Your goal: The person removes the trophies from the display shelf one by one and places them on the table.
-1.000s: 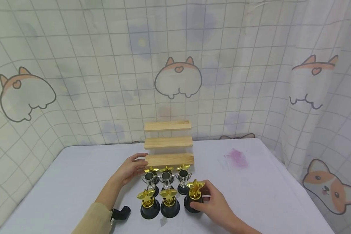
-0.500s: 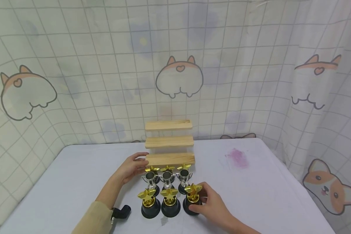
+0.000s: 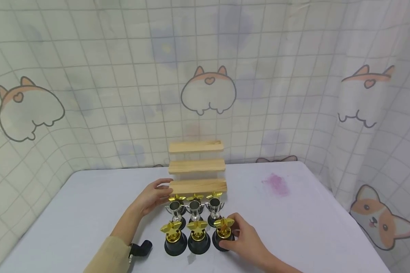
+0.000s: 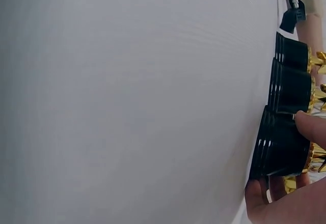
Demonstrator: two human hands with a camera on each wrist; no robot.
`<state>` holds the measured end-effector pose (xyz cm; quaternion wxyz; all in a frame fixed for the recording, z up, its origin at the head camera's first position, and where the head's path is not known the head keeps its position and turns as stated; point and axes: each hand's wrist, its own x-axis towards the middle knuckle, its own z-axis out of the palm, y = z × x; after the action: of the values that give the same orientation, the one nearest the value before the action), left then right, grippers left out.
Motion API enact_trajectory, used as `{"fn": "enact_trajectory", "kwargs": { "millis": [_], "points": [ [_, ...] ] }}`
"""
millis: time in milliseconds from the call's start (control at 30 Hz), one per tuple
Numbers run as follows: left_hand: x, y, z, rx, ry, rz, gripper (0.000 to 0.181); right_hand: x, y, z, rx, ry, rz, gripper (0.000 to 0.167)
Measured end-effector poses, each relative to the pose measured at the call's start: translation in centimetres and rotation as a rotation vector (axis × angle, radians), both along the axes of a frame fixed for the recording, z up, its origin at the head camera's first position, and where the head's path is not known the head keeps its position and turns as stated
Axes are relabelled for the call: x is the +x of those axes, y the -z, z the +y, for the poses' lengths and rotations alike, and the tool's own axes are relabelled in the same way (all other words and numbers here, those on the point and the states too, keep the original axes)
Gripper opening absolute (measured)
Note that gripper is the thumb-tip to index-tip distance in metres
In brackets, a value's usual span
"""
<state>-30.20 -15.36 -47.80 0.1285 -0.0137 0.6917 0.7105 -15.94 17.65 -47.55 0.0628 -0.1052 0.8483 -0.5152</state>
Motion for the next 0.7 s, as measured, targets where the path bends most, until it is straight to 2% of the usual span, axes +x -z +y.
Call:
{"fn": "enact_trajectory", "kwargs": {
  "millis": [400,700],
  "points": [
    [0.04,-0.30,0.01,0.003,-0.002,0.011,0.051,-0.20,0.06,-0.11,0.004,0.005,0.017,0.056],
    [0.15,-0.04,-0.03,-0.001,0.016,0.021,0.053,-0.34,0.02,-0.14,0.012,-0.005,-0.003,0.057]
  ]
}}
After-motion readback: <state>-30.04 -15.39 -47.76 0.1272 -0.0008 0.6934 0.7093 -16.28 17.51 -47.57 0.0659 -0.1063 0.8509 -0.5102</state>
